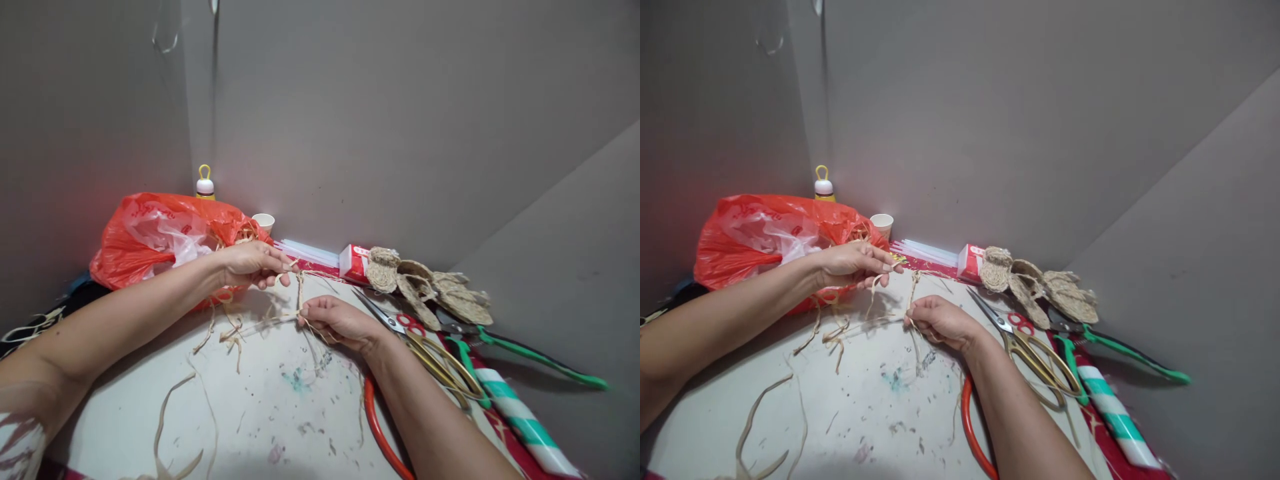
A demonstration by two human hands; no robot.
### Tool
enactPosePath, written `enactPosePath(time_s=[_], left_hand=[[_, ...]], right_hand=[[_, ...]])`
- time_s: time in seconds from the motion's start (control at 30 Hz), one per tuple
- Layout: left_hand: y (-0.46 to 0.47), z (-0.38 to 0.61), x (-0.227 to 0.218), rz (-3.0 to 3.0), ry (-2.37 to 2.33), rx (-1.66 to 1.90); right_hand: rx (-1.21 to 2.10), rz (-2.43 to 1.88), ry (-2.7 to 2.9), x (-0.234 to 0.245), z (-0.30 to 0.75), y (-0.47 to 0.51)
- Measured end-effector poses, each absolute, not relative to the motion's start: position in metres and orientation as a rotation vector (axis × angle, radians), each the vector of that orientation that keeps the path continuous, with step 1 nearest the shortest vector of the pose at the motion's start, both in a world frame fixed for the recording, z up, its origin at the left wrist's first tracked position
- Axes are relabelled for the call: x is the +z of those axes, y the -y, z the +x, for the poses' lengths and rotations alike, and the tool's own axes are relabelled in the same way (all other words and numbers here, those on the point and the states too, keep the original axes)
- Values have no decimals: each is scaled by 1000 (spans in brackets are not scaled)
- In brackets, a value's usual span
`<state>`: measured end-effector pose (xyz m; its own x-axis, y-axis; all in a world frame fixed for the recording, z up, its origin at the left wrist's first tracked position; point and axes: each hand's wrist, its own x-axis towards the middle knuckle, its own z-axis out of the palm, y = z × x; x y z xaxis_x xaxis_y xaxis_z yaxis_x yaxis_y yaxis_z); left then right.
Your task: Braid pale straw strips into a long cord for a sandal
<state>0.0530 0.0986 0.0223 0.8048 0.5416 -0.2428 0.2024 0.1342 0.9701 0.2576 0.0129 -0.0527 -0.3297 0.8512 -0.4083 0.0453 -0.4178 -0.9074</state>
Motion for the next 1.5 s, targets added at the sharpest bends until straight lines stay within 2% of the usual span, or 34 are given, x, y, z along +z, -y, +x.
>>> enactPosePath(time_s=[0.17, 0.37, 0.53, 1.03, 1.27, 1.33, 1.43, 1.5], left_hand=[[-69, 66, 11, 1287, -584, 242], [-41, 83, -31, 1312, -796, 261], [-36, 88, -47, 1332, -883, 309], [-40, 88, -53, 1436, -943, 330], [-43, 84, -41, 1531, -868, 203], [-49, 82, -32, 1609, -895, 366], [-60, 80, -25, 1720, -890, 855], [-65, 81, -27, 1688, -900, 853]], right_hand=[[1798, -1265, 1174, -50, 255, -13], [1738, -1204, 1129, -51, 251, -12], [1729, -1195, 1107, -53, 250, -13], [1645, -1295, 1133, -51, 242, -10], [1630, -1308, 1147, -54, 245, -10], [1652, -1281, 1143, -53, 248, -10], [1669, -1251, 1135, -51, 251, -10], [1673, -1237, 1129, -49, 253, -11]])
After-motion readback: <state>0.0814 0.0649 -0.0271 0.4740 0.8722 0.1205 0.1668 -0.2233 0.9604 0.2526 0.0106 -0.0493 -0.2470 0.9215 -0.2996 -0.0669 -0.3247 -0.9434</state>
